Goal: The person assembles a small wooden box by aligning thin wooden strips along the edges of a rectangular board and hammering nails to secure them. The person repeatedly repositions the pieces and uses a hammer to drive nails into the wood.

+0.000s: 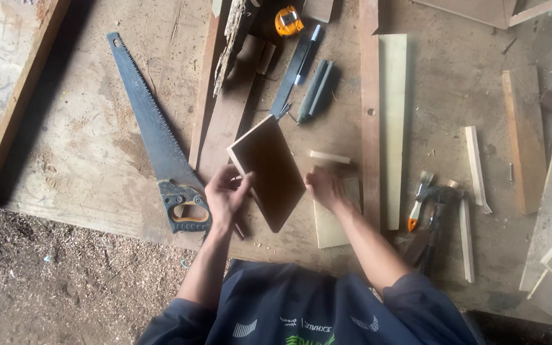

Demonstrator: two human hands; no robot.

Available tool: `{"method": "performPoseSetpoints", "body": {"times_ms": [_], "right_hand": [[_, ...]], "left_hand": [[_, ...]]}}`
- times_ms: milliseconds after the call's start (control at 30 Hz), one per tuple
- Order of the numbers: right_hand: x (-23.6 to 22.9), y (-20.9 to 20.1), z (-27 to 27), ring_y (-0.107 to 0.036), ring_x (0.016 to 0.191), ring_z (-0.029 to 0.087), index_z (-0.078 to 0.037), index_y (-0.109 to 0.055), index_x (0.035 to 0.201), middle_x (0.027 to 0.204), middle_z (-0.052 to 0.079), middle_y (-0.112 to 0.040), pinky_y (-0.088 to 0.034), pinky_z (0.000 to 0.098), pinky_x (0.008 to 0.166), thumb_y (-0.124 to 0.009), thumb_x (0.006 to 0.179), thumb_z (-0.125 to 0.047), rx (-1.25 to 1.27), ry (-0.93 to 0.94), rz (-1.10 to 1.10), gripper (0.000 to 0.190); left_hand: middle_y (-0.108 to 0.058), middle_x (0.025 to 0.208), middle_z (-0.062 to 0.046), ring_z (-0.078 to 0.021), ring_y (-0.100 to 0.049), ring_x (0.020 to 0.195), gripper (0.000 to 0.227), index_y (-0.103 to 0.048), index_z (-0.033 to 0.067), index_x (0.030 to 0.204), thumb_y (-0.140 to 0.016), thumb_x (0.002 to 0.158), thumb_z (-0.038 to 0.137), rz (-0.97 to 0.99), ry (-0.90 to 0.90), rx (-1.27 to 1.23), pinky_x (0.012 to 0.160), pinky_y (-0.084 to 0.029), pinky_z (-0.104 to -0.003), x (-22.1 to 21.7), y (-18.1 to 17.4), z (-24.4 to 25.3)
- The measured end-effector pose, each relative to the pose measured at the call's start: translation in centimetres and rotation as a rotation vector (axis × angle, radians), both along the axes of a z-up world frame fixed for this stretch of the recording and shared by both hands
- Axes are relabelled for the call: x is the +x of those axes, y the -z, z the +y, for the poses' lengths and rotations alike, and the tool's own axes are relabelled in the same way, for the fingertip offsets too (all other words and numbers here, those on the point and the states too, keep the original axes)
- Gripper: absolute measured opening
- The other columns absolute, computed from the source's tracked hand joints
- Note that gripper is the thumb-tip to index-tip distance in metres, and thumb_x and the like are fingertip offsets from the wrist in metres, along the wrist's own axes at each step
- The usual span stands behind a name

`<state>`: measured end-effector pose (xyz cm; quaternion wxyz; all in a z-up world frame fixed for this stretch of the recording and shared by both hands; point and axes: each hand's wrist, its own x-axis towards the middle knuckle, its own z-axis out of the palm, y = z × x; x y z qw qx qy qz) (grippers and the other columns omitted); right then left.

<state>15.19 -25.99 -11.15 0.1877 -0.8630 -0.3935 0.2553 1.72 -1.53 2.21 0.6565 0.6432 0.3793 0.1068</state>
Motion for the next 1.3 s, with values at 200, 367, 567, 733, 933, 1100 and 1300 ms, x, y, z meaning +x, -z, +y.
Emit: {"method": "performPoseSetpoints", "body": {"times_ms": [200, 367, 567, 733, 933, 1100, 1300], "right_hand": [[-1.1, 1.5, -0.8, -0.061, 0.079, 0.029, -0.003, -0.062, 0.073, 0.081, 0.015, -0.06, -0.052, 0.0446, 0.07, -0.061, 0.095, -0.01, 0.044, 0.001, -0.151, 0.022], [-0.9, 0.7, -1.4, -0.07, 0.084, 0.025, -0.004, -0.071, 0.095, 0.089, 0.013, -0.072, -0.055, 0.0412, 0.075, -0.062, 0.101, -0.022, 0.077, 0.371, 0.212, 0.021], [-4.0, -1.1, -2.6, -0.075, 0.092, 0.026, -0.004, -0.07, 0.115, 0.105, 0.016, -0.075, -0.06, 0.0379, 0.084, -0.063, 0.097, -0.029, 0.73, 1.019, 0.859, 0.032], [-6.3, 1.3, -5.0, -0.071, 0.101, 0.03, 0.004, -0.064, 0.123, 0.116, 0.02, -0.071, -0.061, 0.0417, 0.087, -0.054, 0.095, -0.004, 0.846, 1.348, 1.099, 0.031], [-3.9, 6.4, -6.8, -0.066, 0.109, 0.028, -0.002, -0.045, 0.136, 0.122, 0.015, -0.063, -0.054, 0.0437, 0.1, -0.059, 0.1, 0.001, 1.216, 1.429, 1.251, 0.038], [-3.7, 6.5, -6.7, -0.069, 0.106, 0.027, 0.0, -0.052, 0.131, 0.119, 0.015, -0.067, -0.057, 0.041, 0.095, -0.057, 0.096, -0.002, 1.135, 1.504, 1.277, 0.035], [-4.0, 5.1, -5.6, -0.069, 0.103, 0.026, -0.002, -0.059, 0.127, 0.115, 0.014, -0.069, -0.058, 0.0385, 0.09, -0.058, 0.099, -0.002, 1.056, 1.573, 1.226, 0.028]], "left_hand": [[-0.078, 0.099, -0.01, -0.0111, -0.074, 0.086, 0.021, -0.071, -0.0016, 0.109, -0.079, 0.093, 0.01, -0.112, 0.049, -0.071, 0.078, -0.059, -0.022, -1.9, -1.4, 0.4], [-0.079, 0.094, -0.011, -0.013, -0.075, 0.074, 0.023, -0.073, 0.0006, 0.106, -0.08, 0.088, 0.013, 0.035, 0.143, 0.192, 0.063, -0.061, -0.026, -3.3, -2.8, -1.8], [-0.078, 0.097, -0.012, -0.0199, -0.077, 0.073, 0.019, -0.071, 0.0068, 0.105, -0.079, 0.093, 0.019, -0.086, 0.384, 0.675, 0.055, -0.062, -0.03, -1.2, -2.5, -8.4], [-0.072, 0.118, -0.013, -0.03, -0.072, 0.096, 0.034, -0.069, 0.0059, 0.115, -0.079, 0.085, 0.019, -0.114, 0.546, 0.562, 0.078, -0.062, -0.039, -1.7, -1.7, -13.7], [-0.055, 0.144, -0.012, -0.0331, -0.053, 0.136, 0.051, -0.059, 0.0065, 0.132, -0.076, 0.084, 0.015, -0.134, 0.763, 0.642, 0.108, -0.05, -0.044, -4.5, 1.6, -15.7], [-0.053, 0.139, -0.012, -0.0343, -0.054, 0.131, 0.062, -0.054, 0.0081, 0.133, -0.078, 0.076, 0.016, -0.053, 0.78, 0.879, 0.108, -0.043, -0.05, -4.9, 4.5, -15.0], [-0.061, 0.138, -0.013, -0.0312, -0.059, 0.13, 0.053, -0.055, 0.0081, 0.136, -0.076, 0.087, 0.014, -0.134, 0.676, 1.04, 0.104, -0.048, -0.047, -3.9, 6.6, -13.9]]}}
